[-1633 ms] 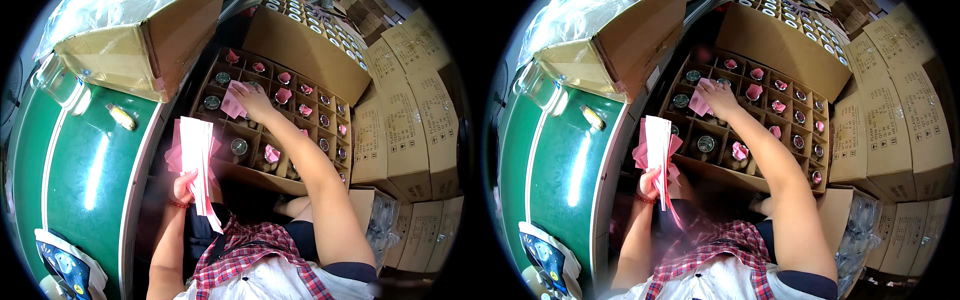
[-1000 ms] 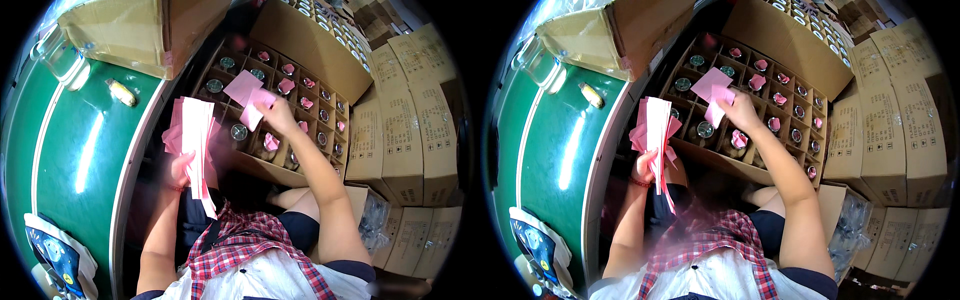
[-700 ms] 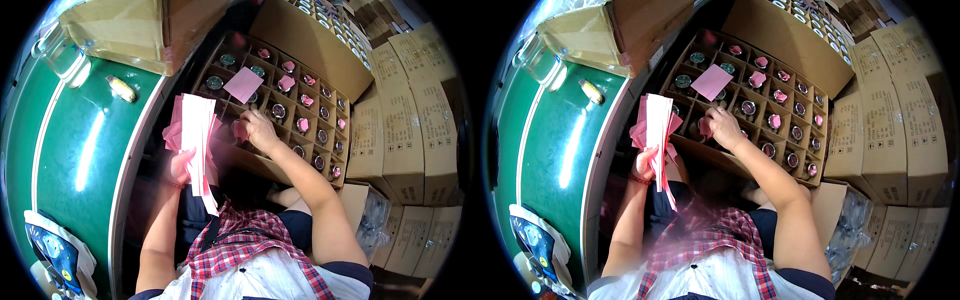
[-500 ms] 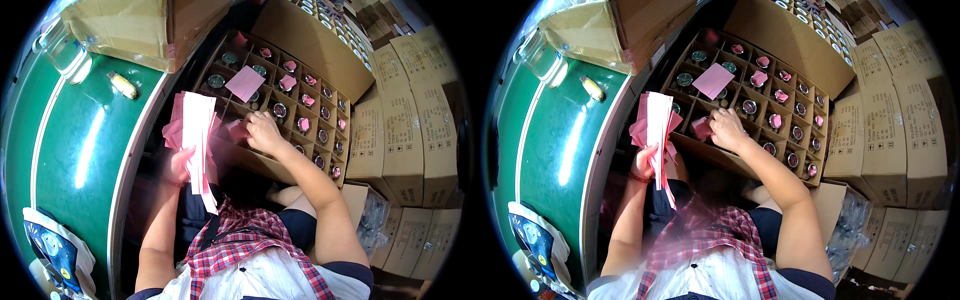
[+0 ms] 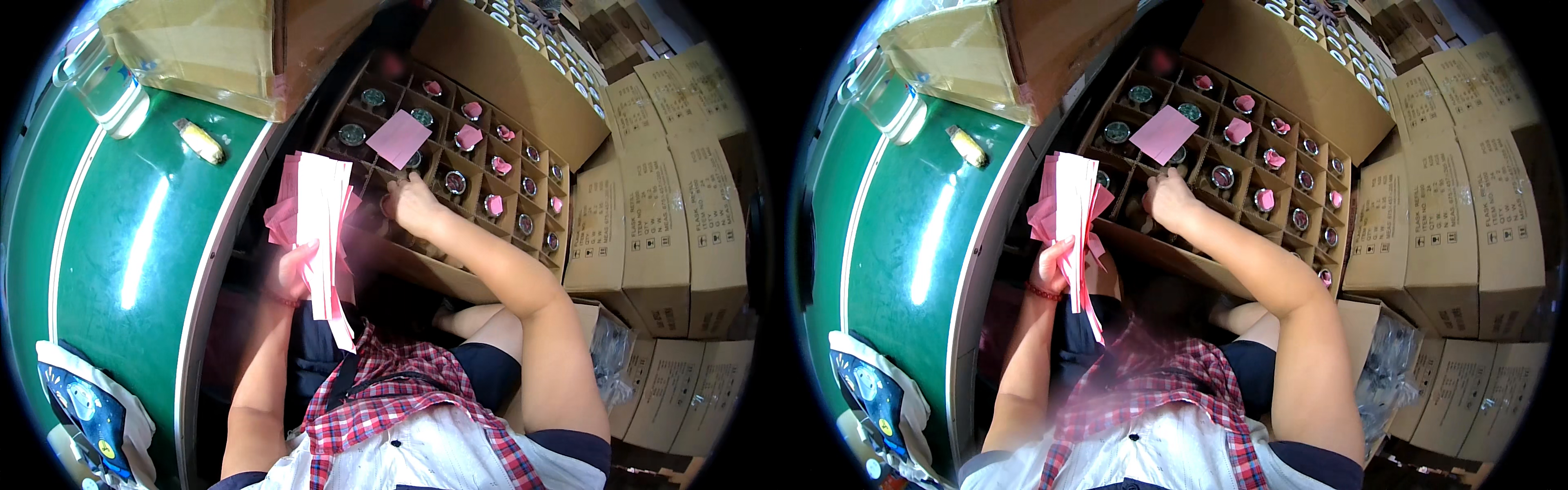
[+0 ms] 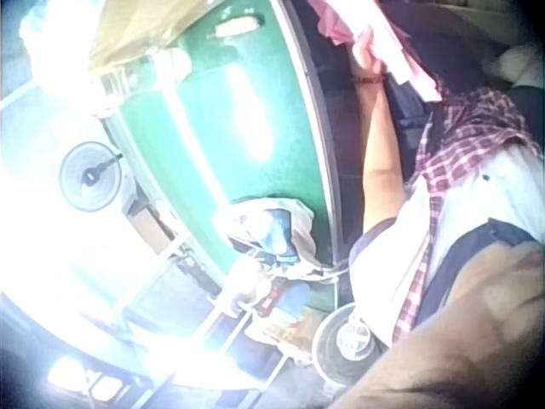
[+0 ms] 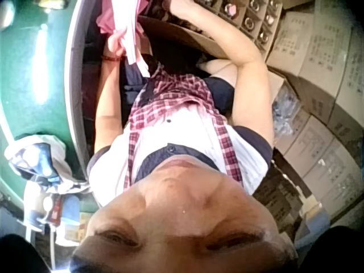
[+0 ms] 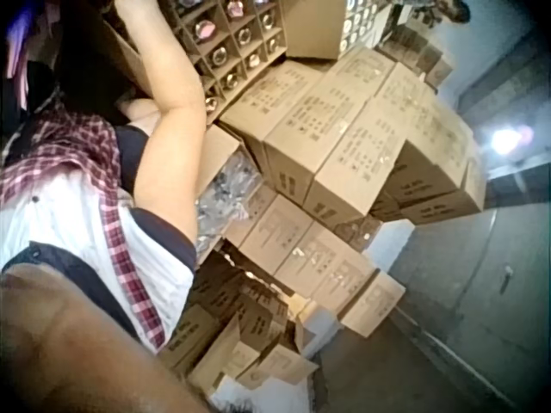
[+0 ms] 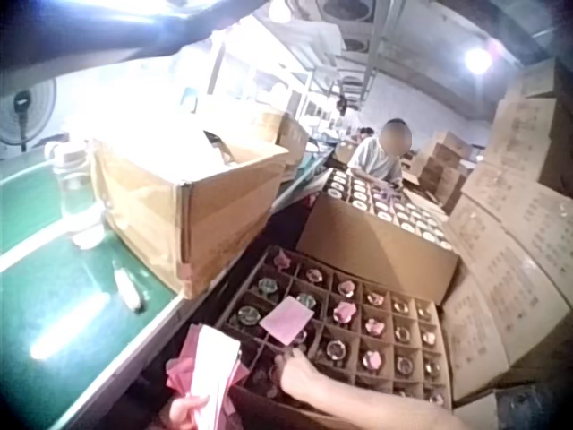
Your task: The person sits on the floor and places pink paper into the tops of small jars arranged in a cardboard tray. The person folds the paper around each jar opening and continues this process across the tray.
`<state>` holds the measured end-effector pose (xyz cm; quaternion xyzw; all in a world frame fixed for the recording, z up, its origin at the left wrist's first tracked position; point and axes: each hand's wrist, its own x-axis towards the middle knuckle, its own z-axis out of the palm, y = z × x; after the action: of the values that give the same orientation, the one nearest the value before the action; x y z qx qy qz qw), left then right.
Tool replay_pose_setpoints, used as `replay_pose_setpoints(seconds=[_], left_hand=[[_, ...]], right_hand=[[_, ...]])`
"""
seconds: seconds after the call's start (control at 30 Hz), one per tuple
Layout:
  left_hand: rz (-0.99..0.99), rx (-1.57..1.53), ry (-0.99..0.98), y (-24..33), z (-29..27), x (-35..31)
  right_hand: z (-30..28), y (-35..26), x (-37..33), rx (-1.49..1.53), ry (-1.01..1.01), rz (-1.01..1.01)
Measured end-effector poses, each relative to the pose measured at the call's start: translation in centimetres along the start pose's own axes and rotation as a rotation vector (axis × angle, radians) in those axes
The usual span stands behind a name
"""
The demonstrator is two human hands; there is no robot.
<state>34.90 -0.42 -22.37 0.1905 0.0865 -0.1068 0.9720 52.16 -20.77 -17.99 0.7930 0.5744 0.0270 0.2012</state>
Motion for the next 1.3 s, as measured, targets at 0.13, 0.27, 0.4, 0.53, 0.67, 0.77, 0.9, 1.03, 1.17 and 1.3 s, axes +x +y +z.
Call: replay_pose_setpoints(seconds=[0.13, 0.27, 0.4, 0.53, 0.67, 0.77, 0.9, 1.03, 1.17, 1.3], left_hand=[[0.032, 0.022, 0.008, 0.1, 0.3, 0.1], [0.023, 0.02, 0.066, -0.2, 0.0, 0.3], [-0.015, 0.032, 0.054, -0.2, -0.2, 0.6], [-0.053, 0.034, -0.023, 0.3, -0.6, 0.0], [-0.035, 0.014, 0.077, -0.1, -0.8, 0.3], [-0.102, 0.014, -0.018, -0.1, -1.1, 1.0], [-0.056, 0.035, 0.061, 0.1, -0.2, 0.6], [-0.063, 0.045, 0.123, 0.2, 0.1, 0.4], [-0.081, 0.004, 0.117, 0.0, -0.2, 0.5], [-0.07, -0.007, 0.093, -0.1, 0.2, 0.7]], right_hand=[[-2.1, 1.5, 0.0, 0.246, -0.018, 0.017], [-2.1, 1.6, -0.1, 0.482, -0.006, 0.118], [0.6, 1.0, -0.4, 0.342, 0.252, 0.059], [-0.3, 2.4, 0.4, 0.469, -0.018, 0.082], [-1.9, 6.6, 2.9, 0.314, 0.195, 0.238], [0.9, 9.4, 4.0, 0.048, 0.349, 0.164], [2.6, 10.7, 4.5, 0.248, 0.169, 0.039], [2.6, 10.2, 3.5, 0.292, 0.324, 0.041], [-0.4, 9.8, 2.5, 0.383, 0.12, 0.304], [0.1, 9.7, 1.5, 0.176, -0.181, 0.333]])
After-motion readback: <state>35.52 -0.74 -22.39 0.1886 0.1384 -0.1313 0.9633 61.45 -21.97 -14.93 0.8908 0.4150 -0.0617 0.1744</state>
